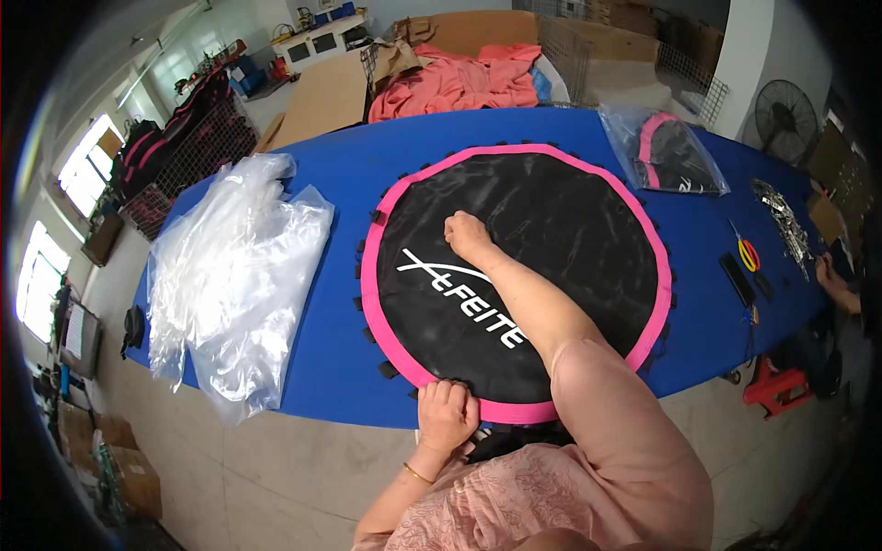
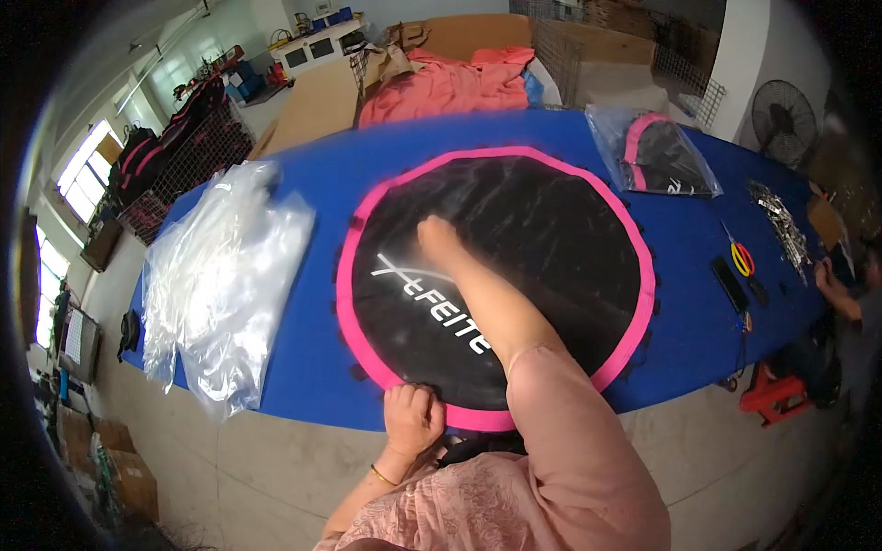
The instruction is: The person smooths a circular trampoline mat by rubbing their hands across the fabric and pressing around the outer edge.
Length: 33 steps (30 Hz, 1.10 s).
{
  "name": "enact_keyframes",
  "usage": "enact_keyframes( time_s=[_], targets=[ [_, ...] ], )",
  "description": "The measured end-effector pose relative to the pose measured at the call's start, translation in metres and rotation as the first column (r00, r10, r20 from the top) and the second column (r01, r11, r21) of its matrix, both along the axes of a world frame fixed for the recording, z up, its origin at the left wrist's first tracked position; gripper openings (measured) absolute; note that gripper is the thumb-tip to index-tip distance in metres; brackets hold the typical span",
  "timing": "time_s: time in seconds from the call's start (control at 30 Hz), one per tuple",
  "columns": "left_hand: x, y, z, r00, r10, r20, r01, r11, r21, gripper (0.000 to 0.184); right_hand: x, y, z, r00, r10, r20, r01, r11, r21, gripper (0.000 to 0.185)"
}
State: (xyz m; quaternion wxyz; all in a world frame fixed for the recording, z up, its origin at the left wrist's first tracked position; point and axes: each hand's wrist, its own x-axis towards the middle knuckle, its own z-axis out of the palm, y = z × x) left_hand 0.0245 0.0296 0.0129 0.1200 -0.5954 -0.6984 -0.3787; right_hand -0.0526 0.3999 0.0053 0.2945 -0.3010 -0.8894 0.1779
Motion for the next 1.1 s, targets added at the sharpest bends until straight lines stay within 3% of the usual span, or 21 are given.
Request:
enact_keyframes(
  time_s=[0.1,0.27,0.4,0.47,0.63,0.83,0.9,1.03,1.1],
  targets=[
    [-0.002,-0.002,0.000,1.000,-0.001,0.003,0.001,1.000,0.003,0.011,0.000,0.001,0.004,0.999,0.000,0.053,0.001,1.000,-0.024,0.003],
    [-0.001,-0.002,0.000,1.000,0.001,0.011,-0.001,1.000,0.004,0.011,0.044,0.034,0.002,0.984,-0.143,0.104,0.138,0.989,0.051,0.004],
    [-0.001,-0.001,-0.001,1.000,-0.011,0.013,0.011,1.000,0.018,0.011,0.079,0.033,0.009,0.974,-0.197,0.113,0.200,0.980,-0.022,0.007],
    [-0.002,-0.002,-0.001,1.000,-0.010,0.013,0.010,1.000,0.009,0.011,0.091,0.014,0.014,0.993,-0.078,0.086,0.090,0.985,-0.150,0.009],
    [-0.001,-0.001,0.000,1.000,-0.005,-0.005,0.005,1.000,0.008,0.010,0.099,-0.027,0.010,0.994,0.084,0.067,-0.075,0.988,-0.134,0.007],
    [-0.002,-0.002,0.000,1.000,0.002,-0.026,-0.002,1.000,0.020,0.010,0.123,0.011,0.005,0.983,-0.174,0.053,0.176,0.983,-0.048,0.009],
    [-0.002,-0.002,0.000,1.000,0.002,-0.027,-0.002,1.000,0.022,0.010,0.120,0.005,0.008,0.984,-0.171,0.045,0.173,0.984,-0.039,0.009],
    [0.000,-0.002,0.000,1.000,-0.005,0.006,0.005,1.000,0.010,0.011,0.094,-0.040,0.006,0.997,0.080,-0.014,-0.081,0.990,-0.111,0.005],
    [-0.001,-0.003,-0.001,1.000,0.007,0.002,-0.007,1.000,0.008,0.011,0.073,-0.069,0.002,0.993,0.115,-0.027,-0.117,0.984,-0.136,0.006]
  ],
)
